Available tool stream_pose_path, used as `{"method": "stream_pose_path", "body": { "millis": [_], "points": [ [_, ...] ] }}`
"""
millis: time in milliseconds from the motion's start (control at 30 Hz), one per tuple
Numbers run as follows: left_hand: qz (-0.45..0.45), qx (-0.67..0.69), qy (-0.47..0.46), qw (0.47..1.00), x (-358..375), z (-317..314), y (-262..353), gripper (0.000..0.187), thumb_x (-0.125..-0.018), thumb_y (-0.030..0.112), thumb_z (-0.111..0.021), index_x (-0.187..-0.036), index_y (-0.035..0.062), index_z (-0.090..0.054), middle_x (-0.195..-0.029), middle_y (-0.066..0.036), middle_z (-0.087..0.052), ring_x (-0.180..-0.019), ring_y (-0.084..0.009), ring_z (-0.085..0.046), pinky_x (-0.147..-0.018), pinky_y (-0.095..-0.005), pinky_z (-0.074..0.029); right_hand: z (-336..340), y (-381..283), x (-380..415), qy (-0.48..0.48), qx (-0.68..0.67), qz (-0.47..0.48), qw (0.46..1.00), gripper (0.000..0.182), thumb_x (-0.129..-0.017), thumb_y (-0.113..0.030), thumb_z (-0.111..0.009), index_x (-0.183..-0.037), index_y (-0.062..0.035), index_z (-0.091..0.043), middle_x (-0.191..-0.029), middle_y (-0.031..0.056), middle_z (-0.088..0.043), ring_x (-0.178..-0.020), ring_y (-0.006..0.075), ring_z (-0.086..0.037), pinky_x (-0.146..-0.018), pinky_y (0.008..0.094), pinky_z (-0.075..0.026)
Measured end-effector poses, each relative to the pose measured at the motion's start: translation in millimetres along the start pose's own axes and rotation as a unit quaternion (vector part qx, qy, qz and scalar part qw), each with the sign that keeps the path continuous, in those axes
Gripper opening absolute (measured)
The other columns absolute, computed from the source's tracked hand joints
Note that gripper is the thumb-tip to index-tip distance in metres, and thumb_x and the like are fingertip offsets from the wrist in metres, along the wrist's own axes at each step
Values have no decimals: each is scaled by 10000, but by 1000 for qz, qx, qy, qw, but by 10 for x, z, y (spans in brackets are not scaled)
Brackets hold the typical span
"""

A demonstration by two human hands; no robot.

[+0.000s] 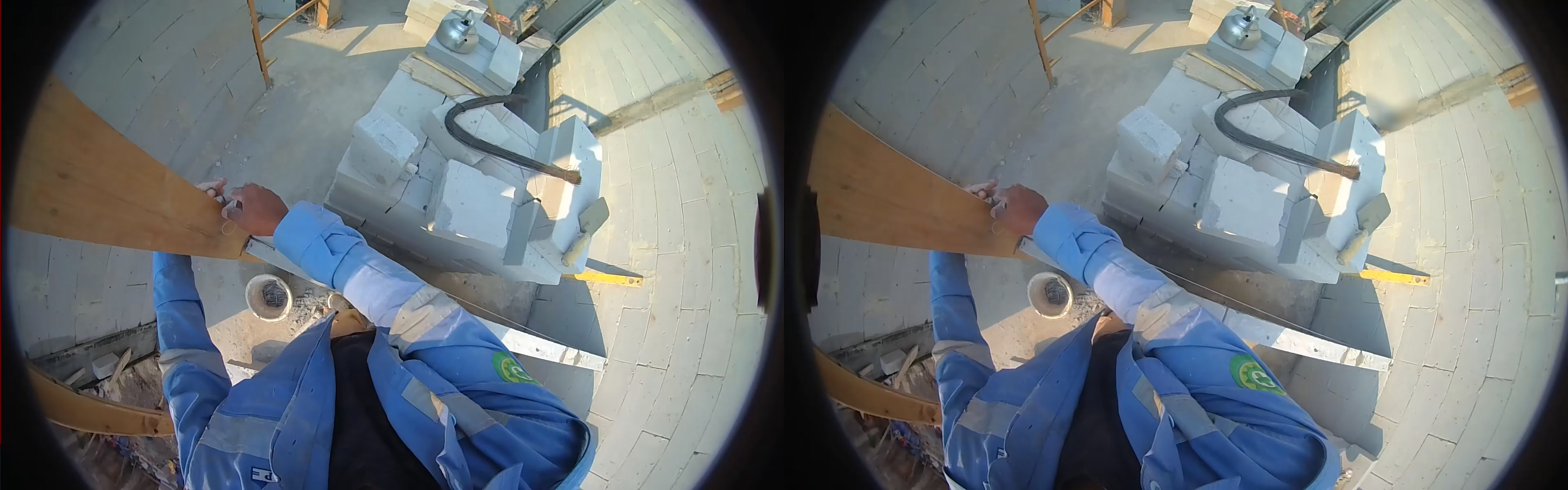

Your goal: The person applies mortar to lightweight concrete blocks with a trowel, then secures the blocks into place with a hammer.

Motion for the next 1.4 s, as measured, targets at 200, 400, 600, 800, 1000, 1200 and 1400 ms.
{"method": "stream_pose_path", "body": {
  "millis": [200, 400, 600, 800, 1000, 1200, 1400],
  "points": [
    [-89, -26, 139, 986, -63, 448, -75, 569, -988, 316, -645, -1482, 91, -476, -1417, -137, -564, -1285, -223, -537, -1074, -397, -449, 571, -151, 176, 84, -26, 14, 996, 287, -911, -301, -652, -1015, -37, -701, -929, 183, -649, -946, 365, -599, -848, 479, -478],
    [-29, -162, 321, 933, 774, 1856, -1839, 729, -1020, 544, -446, -1541, 47, -328, -1578, -140, -375, -1427, -313, -401, -1187, -464, -316, 2235, 49, 1009, 248, -117, 23, 961, 327, -982, -310, -629, -1076, -5, -699, -863, 59, -619, -704, 138, -578, -662, 291, -455],
    [313, 54, 439, 840, 2004, 380, -3005, 789, -910, 545, -635, -1528, 113, -405, -1547, -159, -427, -1353, -346, -480, -1093, -504, -361, 3715, 967, 1837, 403, -73, -96, 907, 295, -966, -248, -619, -1071, 15, -704, -860, 41, -663, -652, 110, -606, -583, 272, -474],
    [476, -124, 319, 810, 2405, -388, -3838, 678, -894, 467, -706, -1444, 116, -522, -1361, -162, -609, -1140, -366, -646, -867, -544, -495, 4132, 1783, 2418, 508, -235, -170, 811, 244, -969, -263, -642, -1086, -59, -708, -897, 31, -670, -636, 97, -607, -521, 236, -423],
    [462, -188, 245, 832, 2230, -966, -3431, 643, -907, 455, -691, -1435, 131, -520, -1405, -130, -582, -1234, -341, -600, -992, -529, -459, 4234, 2241, 2735, 508, -281, -191, 792, 233, -983, -229, -602, -1115, -62, -697, -905, 43, -666, -668, 140, -608, -548, 284, -451],
    [385, -200, 254, 865, 2038, -1173, -3336, 583, -885, 417, -714, -1380, 143, -574, -1276, -32, -653, -1047, -222, -657, -829, -422, -508, 4273, 2888, 2969, 489, -235, -239, 805, 313, -981, -212, -609, -1205, 3, -655, -953, 99, -690, -777, 216, -683, -637, 346, -542],
    [371, -259, 293, 842, 2307, -1909, -3412, 497, -889, 405, -717, -1218, 33, -684, -1037, -115, -740, -827, -208, -680, -784, -366, -526, 4068, 2799, 3457, 479, 71, -202, 851, 467, -979, -282, -621, -1315, 39, -574, -1217, 240, -643, -1185, 322, -629, -966, 403, -493]
  ]
}}
Point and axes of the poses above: each hand's wrist, its own x-axis away from the middle knuckle, its own z-axis out of the back of the hand, y = z × x, the point moved 7 cm from there along -x, towards the middle knuckle
